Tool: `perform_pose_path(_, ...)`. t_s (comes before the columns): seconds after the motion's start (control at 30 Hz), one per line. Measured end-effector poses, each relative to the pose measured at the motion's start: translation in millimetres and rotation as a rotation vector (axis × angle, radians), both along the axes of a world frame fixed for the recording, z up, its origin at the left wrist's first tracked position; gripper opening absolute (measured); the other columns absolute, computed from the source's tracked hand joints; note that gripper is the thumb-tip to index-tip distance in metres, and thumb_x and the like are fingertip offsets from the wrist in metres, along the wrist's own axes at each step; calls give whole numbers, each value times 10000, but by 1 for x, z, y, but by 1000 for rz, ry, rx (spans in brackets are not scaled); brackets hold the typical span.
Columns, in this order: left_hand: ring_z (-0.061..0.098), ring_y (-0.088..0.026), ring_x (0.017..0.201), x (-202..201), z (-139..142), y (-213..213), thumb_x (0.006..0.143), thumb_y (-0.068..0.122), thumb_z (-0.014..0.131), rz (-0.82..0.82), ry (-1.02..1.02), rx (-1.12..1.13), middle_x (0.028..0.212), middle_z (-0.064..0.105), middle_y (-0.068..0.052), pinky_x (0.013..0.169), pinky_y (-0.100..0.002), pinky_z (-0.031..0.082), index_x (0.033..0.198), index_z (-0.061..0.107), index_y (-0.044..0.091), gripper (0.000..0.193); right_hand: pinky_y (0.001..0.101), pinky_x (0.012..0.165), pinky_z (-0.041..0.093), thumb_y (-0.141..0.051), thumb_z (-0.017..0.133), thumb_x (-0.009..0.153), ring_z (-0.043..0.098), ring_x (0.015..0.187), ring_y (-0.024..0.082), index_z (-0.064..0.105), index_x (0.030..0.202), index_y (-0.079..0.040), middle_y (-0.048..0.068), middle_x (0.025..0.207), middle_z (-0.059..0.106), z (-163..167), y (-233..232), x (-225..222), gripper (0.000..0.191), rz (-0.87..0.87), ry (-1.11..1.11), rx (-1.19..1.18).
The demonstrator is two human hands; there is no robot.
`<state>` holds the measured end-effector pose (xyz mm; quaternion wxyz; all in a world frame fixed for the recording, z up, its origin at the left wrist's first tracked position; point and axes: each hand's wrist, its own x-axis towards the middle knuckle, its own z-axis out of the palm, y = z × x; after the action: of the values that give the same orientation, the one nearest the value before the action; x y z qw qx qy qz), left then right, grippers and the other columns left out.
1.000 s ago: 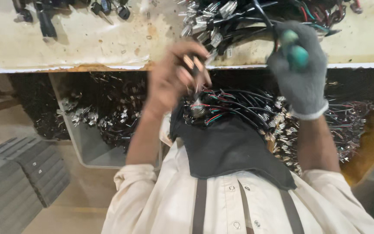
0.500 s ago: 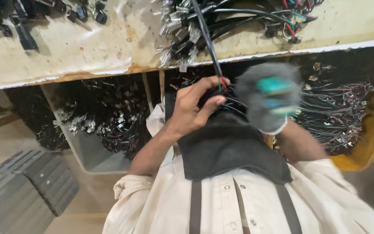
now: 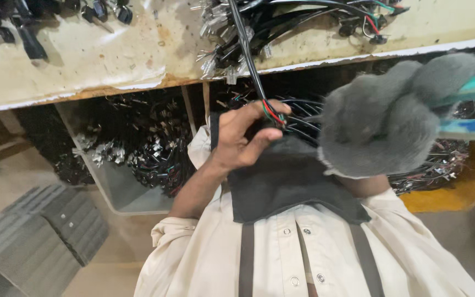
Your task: The person picks up black cable assemblies from a workbench, holds the wire ends, and uses pliers to strip insulation and trim wire ends, then places the processed cables back on the bench among piles of similar wire harnesses.
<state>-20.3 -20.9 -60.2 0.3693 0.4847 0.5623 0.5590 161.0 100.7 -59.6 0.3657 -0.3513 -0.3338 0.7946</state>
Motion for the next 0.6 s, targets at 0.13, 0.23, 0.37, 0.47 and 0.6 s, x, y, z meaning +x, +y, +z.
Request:
perform_pose_path(0.13, 778, -265, 1013, 2, -12, -4, 983, 179, 766, -29, -17, 93, 1118, 738, -156, 914, -281, 605, 1205, 618, -24, 336, 281, 553, 377, -103, 635, 942, 435, 607, 143, 562, 934, -95, 3, 759, 507, -10, -5, -13, 73, 8, 48, -185)
perform_pose_path(0.23, 771, -284, 945, -2, -15, -4, 934, 202, 809, 37, 91, -7, 1079, 746, -179, 874, -294, 590, 1160, 648, -45, 371, 276, 505, 347, -84, 621, 923, 410, 552, 131, 568, 913, -98, -2, 710, 491, -19, -1, -31, 56, 26, 64, -190)
perform_pose_path(0.37, 702, -261, 1175, 5, 7, 1, 1019, 290, 801, 86, -441, -28, 1377, 589, -209, 1071, -309, 520, 1428, 498, -37, 604, 268, 440, 308, -57, 604, 897, 375, 479, 114, 575, 885, -102, -8, 646, 469, -4, 22, -62, 54, -1, 69, -176)
perform_pose_path(0.47, 703, -270, 992, 17, 37, 11, 999, 326, 766, -267, 55, -127, 1164, 644, -174, 886, -363, 532, 1489, 490, 35, 633, 295, 537, 396, -12, 587, 960, 472, 597, 142, 595, 959, -49, 34, 750, 539, 29, 61, -103, 38, 32, -73, 564)
perform_pose_path(0.6, 696, -286, 776, 12, 55, 21, 969, 338, 719, -533, 646, -324, 919, 683, -136, 660, -413, 545, 1535, 490, 100, 656, 334, 529, 439, -97, 630, 991, 574, 579, 152, 637, 898, -26, 49, 746, 642, 66, 87, -120, 118, 323, -236, 359)
